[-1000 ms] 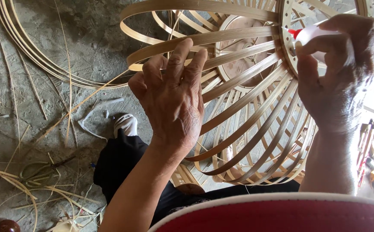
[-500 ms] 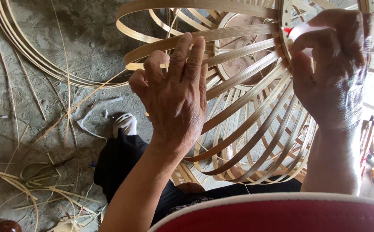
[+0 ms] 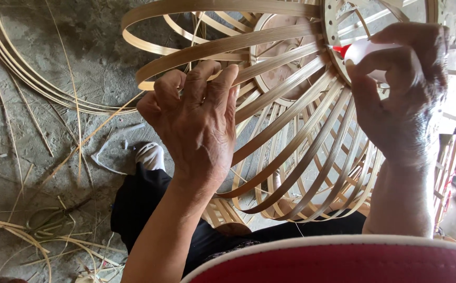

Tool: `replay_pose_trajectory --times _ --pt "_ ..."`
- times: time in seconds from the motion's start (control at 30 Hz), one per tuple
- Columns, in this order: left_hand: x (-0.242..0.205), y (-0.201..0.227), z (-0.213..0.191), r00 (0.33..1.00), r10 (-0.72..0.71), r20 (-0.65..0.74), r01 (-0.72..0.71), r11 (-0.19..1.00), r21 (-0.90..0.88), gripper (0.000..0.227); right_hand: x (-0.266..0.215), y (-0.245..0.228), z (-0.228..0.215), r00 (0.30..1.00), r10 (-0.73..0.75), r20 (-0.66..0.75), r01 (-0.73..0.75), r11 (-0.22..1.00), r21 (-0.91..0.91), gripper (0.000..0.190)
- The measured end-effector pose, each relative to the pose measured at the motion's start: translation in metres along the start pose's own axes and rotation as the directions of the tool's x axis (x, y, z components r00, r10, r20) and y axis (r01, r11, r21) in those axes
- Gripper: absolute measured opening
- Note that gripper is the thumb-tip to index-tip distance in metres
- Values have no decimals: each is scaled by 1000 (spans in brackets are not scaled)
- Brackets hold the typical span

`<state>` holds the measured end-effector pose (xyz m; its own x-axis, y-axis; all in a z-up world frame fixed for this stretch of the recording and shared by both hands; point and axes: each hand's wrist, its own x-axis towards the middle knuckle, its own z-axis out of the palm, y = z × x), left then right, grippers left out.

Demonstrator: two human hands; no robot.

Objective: Making a bamboo lantern by gluing and weaving bamboo strips.

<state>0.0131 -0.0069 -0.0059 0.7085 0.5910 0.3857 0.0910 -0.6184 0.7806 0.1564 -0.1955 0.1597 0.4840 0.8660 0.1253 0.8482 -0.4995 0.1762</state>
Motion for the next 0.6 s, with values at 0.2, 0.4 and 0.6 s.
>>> replay_pose_trajectory --times 0.2,0.4,0.6 --pt "2 0 2 1000 5 -8 -5 1000 13 25 -3 5 3 999 -48 23 49 998 -43 29" --pt "2 -2 3 999 13 -30 -14 1000 -6 27 -2 1 1 998 -52 42 55 996 -71 29" --pt "4 -1 0 1000 9 -11 -9 1000 -18 28 -4 15 7 999 -43 18 44 999 -29 27"
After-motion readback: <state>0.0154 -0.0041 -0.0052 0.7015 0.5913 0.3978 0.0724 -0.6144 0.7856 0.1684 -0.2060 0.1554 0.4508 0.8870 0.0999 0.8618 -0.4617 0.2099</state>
